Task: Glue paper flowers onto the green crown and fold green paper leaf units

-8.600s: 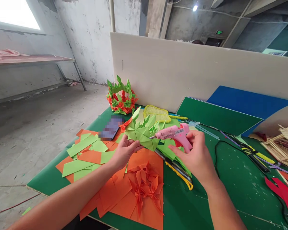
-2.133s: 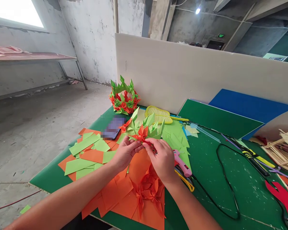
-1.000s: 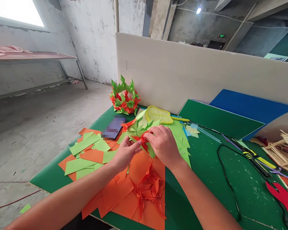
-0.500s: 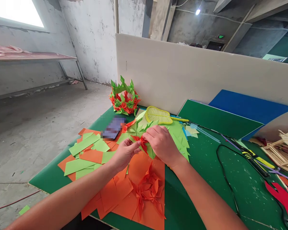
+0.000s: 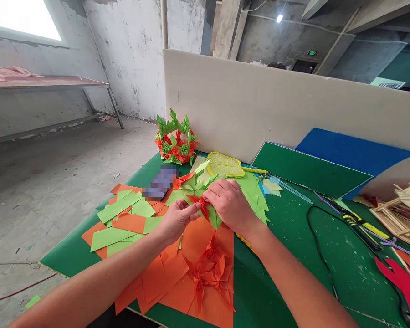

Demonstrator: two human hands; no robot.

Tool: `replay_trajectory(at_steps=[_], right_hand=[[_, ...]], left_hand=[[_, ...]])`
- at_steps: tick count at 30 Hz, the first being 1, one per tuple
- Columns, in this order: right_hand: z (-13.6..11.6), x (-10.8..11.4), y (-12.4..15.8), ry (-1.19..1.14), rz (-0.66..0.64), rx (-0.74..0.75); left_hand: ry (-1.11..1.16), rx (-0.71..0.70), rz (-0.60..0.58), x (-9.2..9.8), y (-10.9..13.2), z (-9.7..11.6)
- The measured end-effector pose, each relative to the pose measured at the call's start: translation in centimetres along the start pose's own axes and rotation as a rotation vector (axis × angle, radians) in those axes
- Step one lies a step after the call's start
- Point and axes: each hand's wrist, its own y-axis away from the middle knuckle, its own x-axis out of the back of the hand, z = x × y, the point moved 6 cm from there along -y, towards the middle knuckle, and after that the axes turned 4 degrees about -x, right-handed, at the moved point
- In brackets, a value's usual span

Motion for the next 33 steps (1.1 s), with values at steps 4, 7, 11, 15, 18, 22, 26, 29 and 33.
replay_trajectory(at_steps=[4, 7, 11, 15, 18, 22, 26, 29, 33], right_hand=[[0.2, 0.0, 0.1, 0.0, -0.007, -0.028], [0.5, 0.0, 0.2, -0.017, -0.022, -0.059], [0.7, -0.2, 0.2, -0.043, -0.075, -0.081], [1.0, -0.1, 0.1, -0.064, -0.064, -0.108], [1.2, -0.2, 0.1, -0.115, -0.084, -0.101], [1.3, -0.1, 0.0, -0.13, -0.104, -0.094], [1.1, 0.1, -0.2, -0.112, -0.096, -0.068], [1.0, 0.2, -0.3, -0.077, -0.087, -0.038], [0.9, 0.4, -0.2, -0.034, -0.053, -0.017]], left_hand=[[-0.004, -0.006, -0.015, 0.0, -0.1, 0.0], [-0.041, -0.008, -0.014, 0.1, -0.1, 0.1], [-0.084, -0.004, -0.001, 0.3, -0.2, 0.0], [-0.086, -0.008, -0.006, 0.4, -0.3, -0.1], [-0.08, -0.005, -0.01, 0.3, -0.3, -0.1], [-0.066, -0.002, -0.013, 0.2, -0.2, 0.0], [-0.054, -0.003, -0.023, 0.1, -0.1, 0.1], [-0.043, -0.003, -0.029, 0.0, -0.1, 0.1], [0.017, -0.003, -0.021, -0.4, 0.0, 0.2]])
